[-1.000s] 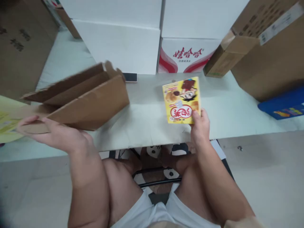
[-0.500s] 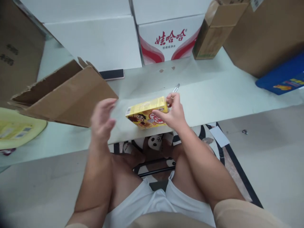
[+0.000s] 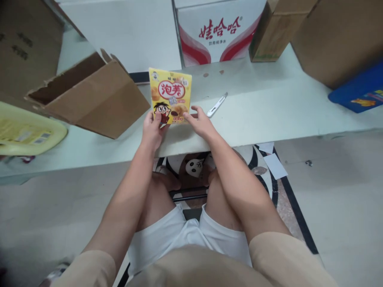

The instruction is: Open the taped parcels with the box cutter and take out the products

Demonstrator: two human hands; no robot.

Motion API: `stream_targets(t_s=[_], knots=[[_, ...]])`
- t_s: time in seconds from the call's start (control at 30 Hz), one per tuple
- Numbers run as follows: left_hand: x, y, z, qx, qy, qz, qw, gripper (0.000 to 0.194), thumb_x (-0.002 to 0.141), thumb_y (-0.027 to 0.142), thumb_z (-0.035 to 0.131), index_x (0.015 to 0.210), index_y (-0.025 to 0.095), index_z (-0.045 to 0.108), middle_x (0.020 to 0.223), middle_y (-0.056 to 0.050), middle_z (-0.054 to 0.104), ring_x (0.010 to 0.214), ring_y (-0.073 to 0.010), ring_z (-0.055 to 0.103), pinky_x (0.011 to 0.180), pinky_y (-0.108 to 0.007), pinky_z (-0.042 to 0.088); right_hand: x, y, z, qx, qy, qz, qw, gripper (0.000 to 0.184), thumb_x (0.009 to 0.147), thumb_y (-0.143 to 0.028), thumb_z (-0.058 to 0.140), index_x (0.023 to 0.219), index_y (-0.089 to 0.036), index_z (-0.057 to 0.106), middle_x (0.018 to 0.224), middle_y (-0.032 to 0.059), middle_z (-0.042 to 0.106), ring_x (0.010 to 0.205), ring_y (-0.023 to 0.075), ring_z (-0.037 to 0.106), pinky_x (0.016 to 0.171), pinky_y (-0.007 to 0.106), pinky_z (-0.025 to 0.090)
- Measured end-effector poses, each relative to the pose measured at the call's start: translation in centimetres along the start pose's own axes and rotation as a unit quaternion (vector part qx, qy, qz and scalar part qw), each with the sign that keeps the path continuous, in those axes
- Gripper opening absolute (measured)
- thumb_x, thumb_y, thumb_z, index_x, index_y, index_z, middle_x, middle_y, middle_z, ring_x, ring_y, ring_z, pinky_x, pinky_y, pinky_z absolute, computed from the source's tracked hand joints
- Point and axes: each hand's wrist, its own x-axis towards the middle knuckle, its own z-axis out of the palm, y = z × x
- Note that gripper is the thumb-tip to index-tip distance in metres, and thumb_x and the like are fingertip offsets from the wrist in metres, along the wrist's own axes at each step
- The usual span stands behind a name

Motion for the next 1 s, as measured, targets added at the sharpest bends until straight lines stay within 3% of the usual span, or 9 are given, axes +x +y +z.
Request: stream_targets(t_s=[0.1, 0.23, 0.33, 0.43, 0.57, 0.67, 0.77, 0.9, 1.0], knots=[[0.3, 0.2, 1.1, -0.036, -0.001, 0.012, 0.999, 0.072, 0.08, 0.091, 0.056, 0.112, 0.026, 0.054, 0.128, -0.01, 0.067, 0.119, -0.022, 0.069, 0.089, -0.03, 0.061, 1.1, -0.2, 1.3, 0.033, -0.016, -0.053, 0.998, 0.086, 0.068, -0.087, 0.07, 0.13, -0.029, 0.055, 0.113, 0.006, 0.074, 0.105, 0.0247, 0.072, 0.099, 0.049, 0.06], [0.3, 2.5, 1.0, -0.052, 0.04, 0.061, 0.996, 0.065, 0.087, 0.084, 0.055, 0.12, 0.028, 0.06, 0.128, -0.008, 0.066, 0.127, -0.0245, 0.067, 0.097, -0.033, 0.06, 0.9, -2.8, 2.7, 0.032, 0.048, -0.148, 0.987, 0.089, 0.081, -0.094, 0.048, 0.145, -0.032, 0.046, 0.131, 0.0064, 0.067, 0.132, 0.0268, 0.061, 0.108, 0.052, 0.057], [-0.6, 5.4, 0.6, -0.046, 0.061, 0.092, 0.993, 0.055, 0.099, 0.073, 0.046, 0.129, 0.029, 0.06, 0.131, -0.004, 0.065, 0.129, -0.023, 0.066, 0.095, -0.032, 0.059, -1.0, -5.6, 4.1, -0.009, 0.067, -0.157, 0.985, 0.086, 0.09, -0.091, 0.03, 0.154, -0.035, 0.037, 0.133, 0.007, 0.065, 0.144, 0.0272, 0.049, 0.114, 0.055, 0.052], [-1.9, 8.2, 0.2, -0.06, 0.044, 0.113, 0.991, 0.041, 0.108, 0.055, 0.039, 0.134, 0.029, 0.056, 0.137, 0.0, 0.064, 0.131, -0.0196, 0.066, 0.091, -0.026, 0.059, -3.1, -7.5, 5.2, -0.034, 0.076, -0.156, 0.984, 0.083, 0.095, -0.086, 0.025, 0.16, -0.035, 0.027, 0.14, 0.0072, 0.061, 0.148, 0.0257, 0.045, 0.116, 0.055, 0.049], [-3.3, 10.0, -0.1, -0.072, 0.028, 0.141, 0.987, 0.027, 0.111, 0.036, 0.04, 0.132, 0.03, 0.055, 0.133, 0.002, 0.067, 0.129, -0.0173, 0.068, 0.089, -0.025, 0.06, -4.6, -7.4, 5.3, -0.036, 0.082, -0.174, 0.981, 0.076, 0.097, -0.082, 0.025, 0.16, -0.04, 0.021, 0.153, 0.0043, 0.054, 0.147, 0.0213, 0.045, 0.117, 0.05, 0.05], [-3.7, 9.3, 0.0, -0.059, 0.0, 0.128, 0.99, 0.026, 0.107, 0.041, 0.051, 0.126, 0.027, 0.06, 0.125, -0.003, 0.07, 0.125, -0.0208, 0.069, 0.088, -0.028, 0.06, -4.9, -5.6, 3.7, -0.01, 0.06, -0.191, 0.98, 0.076, 0.092, -0.086, 0.037, 0.154, -0.043, 0.03, 0.149, 0.0031, 0.056, 0.144, 0.0243, 0.051, 0.108, 0.05, 0.056], [-3.7, 6.9, 0.5, -0.008, -0.055, 0.071, 0.996, 0.037, 0.102, 0.055, 0.056, 0.119, 0.024, 0.066, 0.117, -0.006, 0.071, 0.112, -0.0237, 0.072, 0.089, -0.034, 0.059, -4.8, -3.3, 1.4, 0.037, 0.061, -0.171, 0.983, 0.075, 0.085, -0.085, 0.053, 0.144, -0.041, 0.038, 0.14, 0.0049, 0.061, 0.13, 0.0256, 0.064, 0.096, 0.045, 0.061], [-3.0, 3.0, 1.3, 0.033, -0.112, -0.02, 0.993, 0.044, 0.103, 0.053, 0.044, 0.12, 0.02, 0.068, 0.113, -0.009, 0.07, 0.085, -0.0145, 0.069, 0.076, -0.027, 0.055, -4.1, -1.1, -1.7, 0.104, 0.146, -0.059, 0.982, 0.064, 0.083, -0.072, 0.063, 0.129, -0.035, 0.04, 0.121, 0.0054, 0.068, 0.096, 0.0185, 0.074, 0.081, 0.037, 0.063], [-2.2, 0.9, 1.8, 0.1, -0.124, -0.024, 0.987, 0.039, 0.099, 0.046, 0.044, 0.108, 0.017, 0.068, 0.096, -0.007, 0.069, 0.07, -0.0119, 0.06, 0.064, -0.024, 0.048, -3.5, -0.2, -4.5, 0.139, 0.217, -0.011, 0.966, 0.058, 0.081, -0.066, 0.065, 0.122, -0.033, 0.039, 0.111, 0.0016, 0.069, 0.081, 0.0147, 0.072, 0.073, 0.032, 0.063]])
